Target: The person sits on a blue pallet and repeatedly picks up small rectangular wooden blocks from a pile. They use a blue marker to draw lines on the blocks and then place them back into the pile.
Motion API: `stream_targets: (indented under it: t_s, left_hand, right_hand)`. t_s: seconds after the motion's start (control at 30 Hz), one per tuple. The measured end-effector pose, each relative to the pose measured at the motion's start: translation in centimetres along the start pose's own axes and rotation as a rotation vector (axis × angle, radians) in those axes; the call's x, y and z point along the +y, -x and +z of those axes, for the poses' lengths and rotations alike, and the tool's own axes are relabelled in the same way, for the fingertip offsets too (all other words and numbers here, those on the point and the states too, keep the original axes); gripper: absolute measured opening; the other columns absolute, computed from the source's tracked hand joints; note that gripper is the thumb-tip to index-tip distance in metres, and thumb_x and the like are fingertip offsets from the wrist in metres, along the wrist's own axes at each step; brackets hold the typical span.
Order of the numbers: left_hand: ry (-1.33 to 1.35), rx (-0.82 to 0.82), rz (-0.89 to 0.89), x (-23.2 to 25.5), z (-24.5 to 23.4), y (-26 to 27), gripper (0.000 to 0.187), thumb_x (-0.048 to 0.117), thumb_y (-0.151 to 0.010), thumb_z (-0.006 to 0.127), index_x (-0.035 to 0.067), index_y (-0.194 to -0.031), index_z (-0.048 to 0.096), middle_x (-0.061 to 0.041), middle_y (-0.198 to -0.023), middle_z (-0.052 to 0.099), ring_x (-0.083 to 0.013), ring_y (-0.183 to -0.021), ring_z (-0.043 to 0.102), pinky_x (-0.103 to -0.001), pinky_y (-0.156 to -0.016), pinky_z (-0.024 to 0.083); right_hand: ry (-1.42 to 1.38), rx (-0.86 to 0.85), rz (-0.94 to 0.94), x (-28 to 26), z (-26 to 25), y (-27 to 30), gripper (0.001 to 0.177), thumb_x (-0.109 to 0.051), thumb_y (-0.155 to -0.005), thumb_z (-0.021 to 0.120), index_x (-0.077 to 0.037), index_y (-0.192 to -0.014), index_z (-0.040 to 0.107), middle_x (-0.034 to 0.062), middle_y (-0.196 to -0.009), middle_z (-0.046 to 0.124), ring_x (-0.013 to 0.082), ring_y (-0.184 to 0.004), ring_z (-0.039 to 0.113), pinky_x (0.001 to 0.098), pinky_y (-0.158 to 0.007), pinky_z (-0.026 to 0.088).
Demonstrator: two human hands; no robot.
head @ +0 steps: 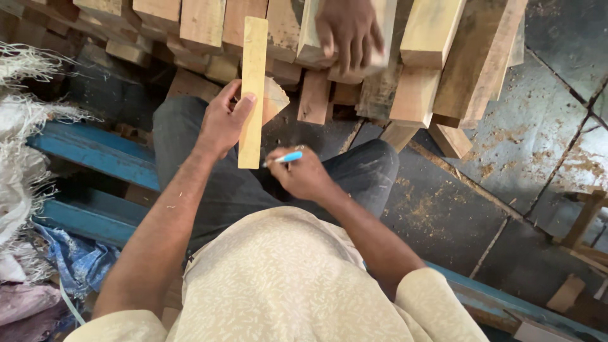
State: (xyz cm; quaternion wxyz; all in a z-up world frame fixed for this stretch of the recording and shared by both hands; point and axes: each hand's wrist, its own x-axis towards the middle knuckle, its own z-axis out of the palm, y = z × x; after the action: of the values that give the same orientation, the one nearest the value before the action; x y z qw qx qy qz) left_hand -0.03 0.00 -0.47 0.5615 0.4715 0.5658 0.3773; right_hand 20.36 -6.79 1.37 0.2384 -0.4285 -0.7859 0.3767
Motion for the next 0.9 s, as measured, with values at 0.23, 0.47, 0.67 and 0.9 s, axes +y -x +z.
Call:
stream_targets:
  t_s: [0.23,0.47,0.67,0.9]
  left_hand:
    - [-0.012,-0.007,-0.027,0.3,0.1,0.3,0.036,0.029,-0.101,0.061,0.007,-0.129,0.065,0.001,-0.09,0.065,-0.0047,-0.074,0.056,-0.025,-0.067,0.049]
    - [-0.01,0.017,-0.057,-0.3,-0.2,0.1,0.038,0.028,-0.098,0.062,0.009,-0.131,0.063,0.002,-0.089,0.067,-0.0048,-0.074,0.058,-0.024,-0.066,0.051]
    - [0.088,0.021,-0.014,-0.6,0.3,0.1,0.04,0.029,-0.099,0.063,0.006,-0.13,0.063,0.001,-0.097,0.067,-0.0059,-0.077,0.057,-0.025,-0.068,0.05]
    - [0.199,0.043,-0.009,-2.1,-1.0,1.6,0.037,0.028,-0.101,0.062,0.004,-0.129,0.063,-0.002,-0.094,0.065,-0.0084,-0.077,0.056,-0.026,-0.067,0.049]
  right_hand:
    - [-0.094,0.527,0.282,1.4,-1.8,-6.2,0.017,-0.017,-0.1,0.066,-0.004,-0.107,0.071,0.011,-0.075,0.068,0.0196,-0.064,0.064,0.0346,-0.059,0.049]
    - [-0.092,0.09,0.191,1.9,0.7,-0.7,0.009,-0.015,-0.098,0.068,-0.007,-0.102,0.07,0.012,-0.093,0.074,0.0259,-0.085,0.073,0.0366,-0.078,0.057]
    - [-0.057,0.486,0.217,10.0,7.7,-0.4,0.068,-0.019,-0.082,0.085,0.0,-0.138,0.051,0.0212,-0.125,0.064,0.035,-0.115,0.064,0.0404,-0.098,0.051]
    - [-0.199,0.54,0.16,13.2,13.6,-6.6,0.1,-0.03,-0.069,0.096,-0.001,-0.144,0.036,0.0209,-0.132,0.063,0.0356,-0.123,0.063,0.047,-0.102,0.052]
